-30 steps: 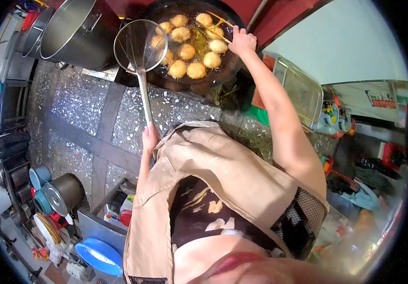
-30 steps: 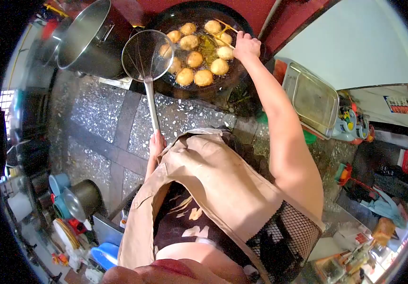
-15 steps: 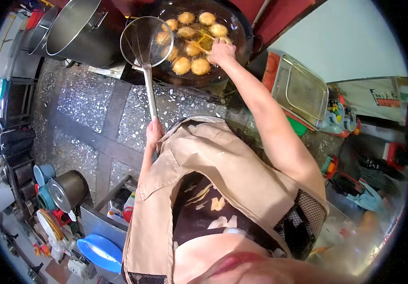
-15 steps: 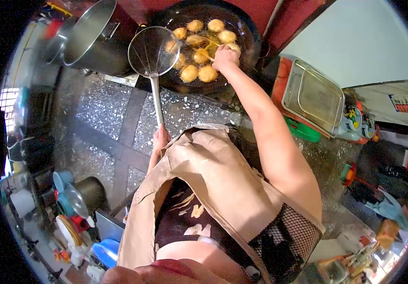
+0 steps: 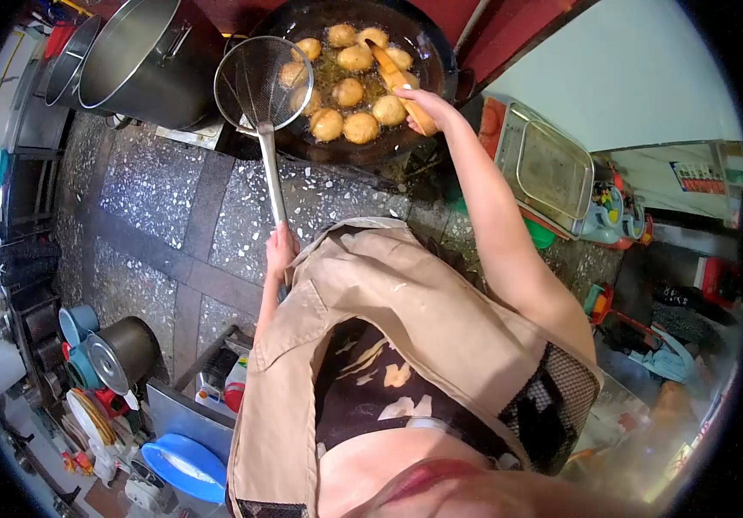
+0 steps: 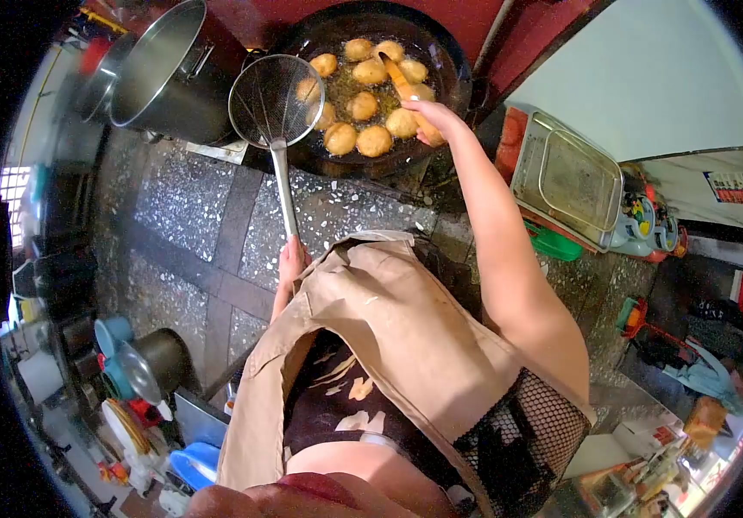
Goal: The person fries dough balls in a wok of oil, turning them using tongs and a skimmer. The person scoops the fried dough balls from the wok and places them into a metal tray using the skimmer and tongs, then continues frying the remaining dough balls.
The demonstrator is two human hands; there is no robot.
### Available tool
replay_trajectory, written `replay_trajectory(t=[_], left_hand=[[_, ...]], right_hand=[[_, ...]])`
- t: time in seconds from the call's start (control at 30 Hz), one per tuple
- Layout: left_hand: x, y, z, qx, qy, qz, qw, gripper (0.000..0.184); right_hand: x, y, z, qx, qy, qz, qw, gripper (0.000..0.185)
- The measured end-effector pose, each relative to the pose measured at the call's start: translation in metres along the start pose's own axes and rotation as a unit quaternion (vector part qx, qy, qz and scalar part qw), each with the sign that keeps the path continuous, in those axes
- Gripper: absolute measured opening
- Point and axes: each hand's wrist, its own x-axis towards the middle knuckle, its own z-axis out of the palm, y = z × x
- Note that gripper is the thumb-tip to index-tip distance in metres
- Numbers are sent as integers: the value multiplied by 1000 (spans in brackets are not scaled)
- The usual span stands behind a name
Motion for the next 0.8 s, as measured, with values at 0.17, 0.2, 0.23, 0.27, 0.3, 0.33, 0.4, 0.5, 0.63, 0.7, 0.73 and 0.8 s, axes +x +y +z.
replay_trajectory(t=[0.17, 0.2, 0.23, 0.27, 0.3, 0.33, 0.4, 0.5, 0.63, 0.7, 0.73, 0.8], left_hand=[[-5, 7, 1, -18, -6, 26, 999, 44], [-11, 13, 1, -9, 15, 22, 1000, 44], [-10, 12, 0, -9, 19, 21, 1000, 44], [-9, 8, -1, -19, 25, 23, 999, 43], [-8, 5, -1, -29, 30, 24, 999, 43], [-9, 3, 0, -21, 54, 25, 998, 43], [-15, 3, -4, 12, 65, 33, 997, 43], [-20, 5, -7, 3, 75, 21, 997, 44], [-19, -1, -12, 26, 90, 12, 995, 44], [-16, -5, -13, 30, 106, 11, 994, 44], [-17, -4, -13, 35, 100, 19, 994, 43], [-16, -4, -13, 25, 88, 29, 995, 43]], right_hand=[[-36, 1, 3, -85, 29, -16, 996, 57], [-35, 0, 11, -178, 78, -95, 976, 59], [-33, -3, 17, -266, 127, -175, 939, 61], [-33, -6, 20, -334, 183, -143, 914, 74], [-35, -15, 30, -333, 180, -144, 914, 74], [-34, -23, 37, -413, 233, -130, 871, 77], [-21, -32, 43, -534, 276, -116, 791, 83], [18, -43, 42, -617, 277, -110, 728, 81], [42, -61, 54, -618, 289, -114, 722, 64], [47, -68, 60, -618, 285, -115, 723, 69], [44, -73, 61, -607, 265, -117, 740, 66], [26, -86, 57, -547, 167, -99, 814, 58]])
